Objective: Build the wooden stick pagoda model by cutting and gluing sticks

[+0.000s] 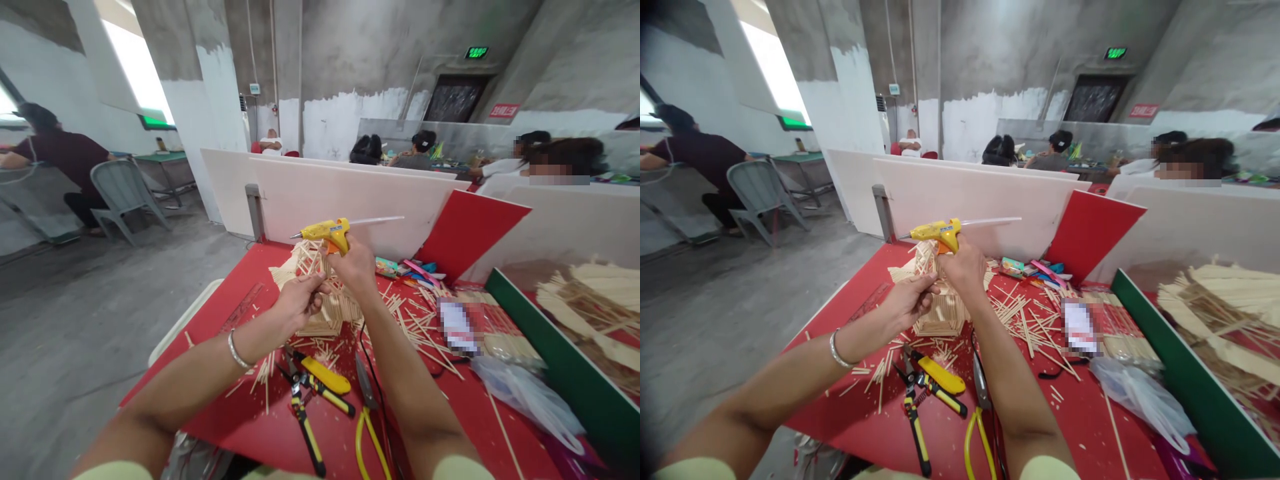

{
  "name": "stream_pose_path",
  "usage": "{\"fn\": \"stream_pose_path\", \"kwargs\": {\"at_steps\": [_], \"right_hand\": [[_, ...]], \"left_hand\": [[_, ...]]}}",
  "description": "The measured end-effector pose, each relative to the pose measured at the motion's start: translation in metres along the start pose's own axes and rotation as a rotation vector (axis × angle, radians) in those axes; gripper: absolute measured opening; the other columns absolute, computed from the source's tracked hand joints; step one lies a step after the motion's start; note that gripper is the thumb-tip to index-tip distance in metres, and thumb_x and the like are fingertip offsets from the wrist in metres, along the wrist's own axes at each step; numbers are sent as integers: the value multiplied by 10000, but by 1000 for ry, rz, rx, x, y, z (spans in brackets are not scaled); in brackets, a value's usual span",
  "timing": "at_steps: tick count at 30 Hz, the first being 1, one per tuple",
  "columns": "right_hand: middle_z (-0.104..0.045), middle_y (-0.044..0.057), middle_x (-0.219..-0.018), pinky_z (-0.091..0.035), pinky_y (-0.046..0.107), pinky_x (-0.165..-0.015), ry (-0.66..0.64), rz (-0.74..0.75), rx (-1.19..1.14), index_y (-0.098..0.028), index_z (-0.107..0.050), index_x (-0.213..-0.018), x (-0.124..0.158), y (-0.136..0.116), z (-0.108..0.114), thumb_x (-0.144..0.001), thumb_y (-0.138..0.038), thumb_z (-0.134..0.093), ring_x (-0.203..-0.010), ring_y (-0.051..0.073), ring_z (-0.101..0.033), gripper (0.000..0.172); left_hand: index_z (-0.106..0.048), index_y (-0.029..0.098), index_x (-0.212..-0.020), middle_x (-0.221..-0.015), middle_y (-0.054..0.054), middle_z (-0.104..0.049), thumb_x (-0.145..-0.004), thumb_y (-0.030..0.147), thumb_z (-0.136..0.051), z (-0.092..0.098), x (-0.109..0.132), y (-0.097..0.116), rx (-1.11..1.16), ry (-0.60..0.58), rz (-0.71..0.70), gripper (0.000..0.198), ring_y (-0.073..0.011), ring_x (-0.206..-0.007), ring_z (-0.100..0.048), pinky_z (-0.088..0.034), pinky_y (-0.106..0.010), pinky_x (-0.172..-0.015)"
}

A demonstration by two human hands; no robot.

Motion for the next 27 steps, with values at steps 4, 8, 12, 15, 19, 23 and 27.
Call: {"fn": "stream_pose_path", "kwargs": {"at_steps": [4,8,12,15,19,23,27], "right_hand": [[-726,74,-904,-443,325,-710,10,11,5,-232,-650,-1111,0,2,-2,-792,-532,-570,-819,249,-659,444],[-726,70,-910,-440,314,-705,14,13,-2,-234,-649,-1115,1,2,-2,-792,-536,-569,-828,247,-659,449],[-726,63,-902,-441,317,-698,11,19,-7,-243,-648,-1109,2,1,-1,-798,-521,-563,-827,251,-662,426],[-728,72,-907,-447,324,-705,11,18,-9,-232,-648,-1108,2,0,1,-791,-522,-570,-826,256,-663,436],[-731,82,-923,-459,333,-721,0,-3,-4,-224,-646,-1122,1,0,1,-783,-535,-578,-840,261,-665,465],[-730,84,-919,-466,342,-721,-8,-13,0,-230,-650,-1120,-1,-1,1,-793,-542,-560,-827,260,-664,461],[-728,80,-911,-472,344,-725,-14,-15,-4,-229,-656,-1107,-2,-1,1,-784,-527,-572,-824,257,-661,447]], "left_hand": [[-612,117,-787,-593,-14,-659,-805,227,-712,1,-1,-3,-4,4,-21,149,-44,-326,-458,-288,-144,-318],[-612,116,-771,-609,-18,-667,-820,214,-691,3,-2,-4,7,-4,-20,135,-39,-344,-468,-329,-145,-335],[-607,118,-747,-609,-17,-666,-824,217,-688,4,-3,-4,19,-18,-18,150,-37,-347,-461,-333,-150,-335],[-604,118,-730,-598,-14,-658,-824,212,-687,4,-3,-4,23,-12,-9,157,-36,-345,-459,-340,-151,-338],[-599,120,-726,-621,-15,-665,-825,222,-687,4,-3,-4,30,-9,11,167,-30,-345,-448,-329,-146,-330],[-614,123,-760,-645,-12,-676,-802,238,-717,4,-3,-3,33,-10,35,159,-27,-345,-439,-317,-147,-322],[-627,117,-792,-673,-20,-693,-802,244,-718,3,-1,-1,21,2,43,157,-23,-349,-441,-324,-142,-328]]}}
Point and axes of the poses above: each hand's wrist, its own x-axis away from the middle knuckle, its own z-axis out of the back of the hand, y = z × x, the point moved 1 cm from there along -x, towards the middle knuckle
